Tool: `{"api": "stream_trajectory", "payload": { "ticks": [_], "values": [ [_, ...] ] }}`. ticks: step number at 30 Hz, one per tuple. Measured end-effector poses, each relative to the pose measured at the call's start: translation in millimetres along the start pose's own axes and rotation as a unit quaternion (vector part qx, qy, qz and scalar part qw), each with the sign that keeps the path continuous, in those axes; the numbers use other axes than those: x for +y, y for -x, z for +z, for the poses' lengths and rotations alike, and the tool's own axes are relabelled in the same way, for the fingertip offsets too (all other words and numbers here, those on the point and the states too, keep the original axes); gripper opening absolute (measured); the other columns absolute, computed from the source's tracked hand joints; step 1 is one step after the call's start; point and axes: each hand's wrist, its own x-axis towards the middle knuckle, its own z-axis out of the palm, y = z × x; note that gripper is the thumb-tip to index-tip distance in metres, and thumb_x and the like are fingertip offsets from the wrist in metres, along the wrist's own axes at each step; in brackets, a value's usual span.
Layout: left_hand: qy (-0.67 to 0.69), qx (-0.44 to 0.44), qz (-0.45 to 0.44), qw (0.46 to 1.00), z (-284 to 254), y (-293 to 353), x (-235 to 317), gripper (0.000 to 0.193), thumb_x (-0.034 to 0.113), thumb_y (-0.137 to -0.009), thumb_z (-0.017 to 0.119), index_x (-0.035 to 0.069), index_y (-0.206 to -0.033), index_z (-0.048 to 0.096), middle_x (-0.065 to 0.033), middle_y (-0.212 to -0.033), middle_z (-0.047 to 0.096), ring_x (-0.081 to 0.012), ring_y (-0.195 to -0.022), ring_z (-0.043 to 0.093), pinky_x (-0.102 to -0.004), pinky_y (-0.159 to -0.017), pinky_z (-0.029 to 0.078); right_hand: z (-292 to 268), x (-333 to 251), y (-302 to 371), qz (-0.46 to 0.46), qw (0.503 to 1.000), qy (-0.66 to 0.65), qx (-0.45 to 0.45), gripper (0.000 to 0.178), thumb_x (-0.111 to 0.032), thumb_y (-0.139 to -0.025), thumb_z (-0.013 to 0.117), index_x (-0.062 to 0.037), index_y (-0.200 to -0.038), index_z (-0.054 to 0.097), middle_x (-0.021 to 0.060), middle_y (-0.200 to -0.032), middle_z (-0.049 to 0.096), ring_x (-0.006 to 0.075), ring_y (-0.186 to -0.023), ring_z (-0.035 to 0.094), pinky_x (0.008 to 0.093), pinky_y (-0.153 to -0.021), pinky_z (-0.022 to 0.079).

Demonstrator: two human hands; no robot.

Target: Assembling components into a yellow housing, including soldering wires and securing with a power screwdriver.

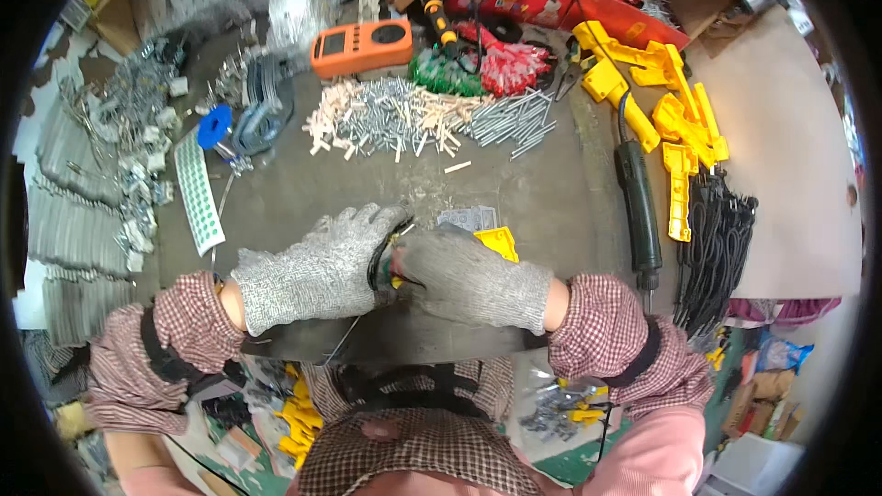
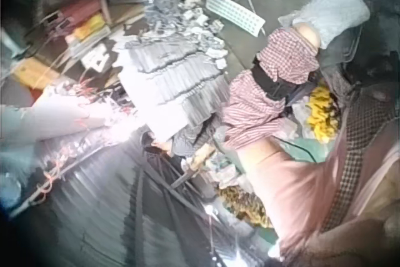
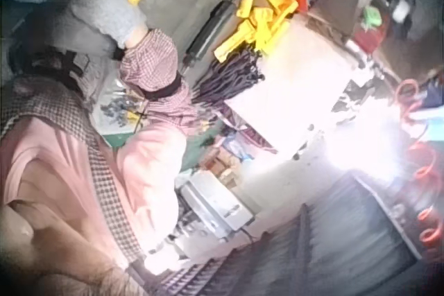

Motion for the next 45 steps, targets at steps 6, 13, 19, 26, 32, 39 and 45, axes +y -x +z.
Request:
{"api": "stream_trajectory", "payload": {
  "ticks": [6,13,19,26,32,39,45],
  "values": [
    [0.123,0.208,0.105,0.965,0.2,45.4,-5.4,0.059,0.008,-0.081,0.069,0.007,-0.139,0.054,-0.0131,-0.116,0.065,-0.0316,-0.114,0.060,-0.0478,-0.109,0.039,43.5,0.4,36.0,-0.066,0.987,-0.007,0.148,0.042,-0.020,-0.080,0.071,-0.0238,-0.122,0.067,0.0040,-0.120,0.059,0.0276,-0.121,0.055,0.0474,-0.103,0.042],
    [-0.098,0.145,0.071,0.982,15.0,32.4,27.7,0.055,0.009,-0.080,0.065,0.008,-0.134,0.060,-0.0167,-0.103,0.064,-0.0359,-0.104,0.060,-0.0483,-0.103,0.043,61.9,-2.9,40.4,-0.096,0.968,0.043,0.226,0.057,-0.018,-0.075,0.075,-0.0214,-0.130,0.063,0.0033,-0.126,0.060,0.0259,-0.118,0.058,0.0469,-0.101,0.044],
    [0.343,0.203,0.023,0.917,6.8,52.4,10.1,0.043,0.000,-0.097,0.063,-0.002,-0.138,0.054,-0.0078,-0.109,0.070,-0.0114,-0.102,0.064,-0.0271,-0.089,0.053,62.1,-25.5,23.6,-0.027,0.927,-0.189,0.322,0.035,-0.009,-0.082,0.076,-0.0100,-0.116,0.066,0.0108,-0.107,0.063,0.0304,-0.102,0.064,0.0372,-0.088,0.052],
    [0.311,0.286,0.017,0.906,25.2,59.5,-0.2,0.055,0.001,-0.095,0.066,-0.003,-0.145,0.045,-0.0135,-0.110,0.071,-0.0141,-0.104,0.067,-0.0272,-0.089,0.055,59.6,-37.3,0.3,0.120,0.793,-0.505,0.318,0.027,-0.023,-0.094,0.072,-0.0039,-0.110,0.062,0.0004,-0.076,0.062,0.0058,-0.072,0.060,0.0265,-0.064,0.050],
    [0.484,0.262,0.007,0.835,25.4,56.2,-1.2,0.064,0.002,-0.094,0.069,0.001,-0.151,0.039,-0.0125,-0.104,0.070,-0.0172,-0.102,0.068,-0.0300,-0.088,0.057,61.0,-42.3,-4.5,0.131,0.870,-0.327,0.346,0.021,-0.021,-0.093,0.071,-0.0059,-0.104,0.062,0.0051,-0.068,0.060,0.0106,-0.059,0.058,0.0307,-0.054,0.046],
    [0.448,0.274,0.025,0.851,25.3,54.9,-5.2,0.063,0.000,-0.093,0.069,0.001,-0.149,0.041,-0.0125,-0.103,0.070,-0.0171,-0.100,0.069,-0.0299,-0.089,0.057,60.8,-44.9,-6.8,0.113,0.862,-0.319,0.377,0.020,-0.021,-0.092,0.073,-0.0077,-0.101,0.062,0.0064,-0.064,0.056,0.0132,-0.054,0.055,0.0325,-0.053,0.046],
    [0.456,0.280,0.032,0.844,24.0,50.8,-12.2,0.057,-0.001,-0.094,0.067,-0.001,-0.146,0.045,-0.0121,-0.101,0.071,-0.0148,-0.099,0.068,-0.0280,-0.086,0.056,61.2,-38.5,-4.3,0.100,0.724,-0.616,0.293,0.009,-0.006,-0.099,0.060,-0.0026,-0.108,0.059,0.0052,-0.099,0.065,0.0079,-0.083,0.058,0.0240,-0.072,0.049]
  ]
}}
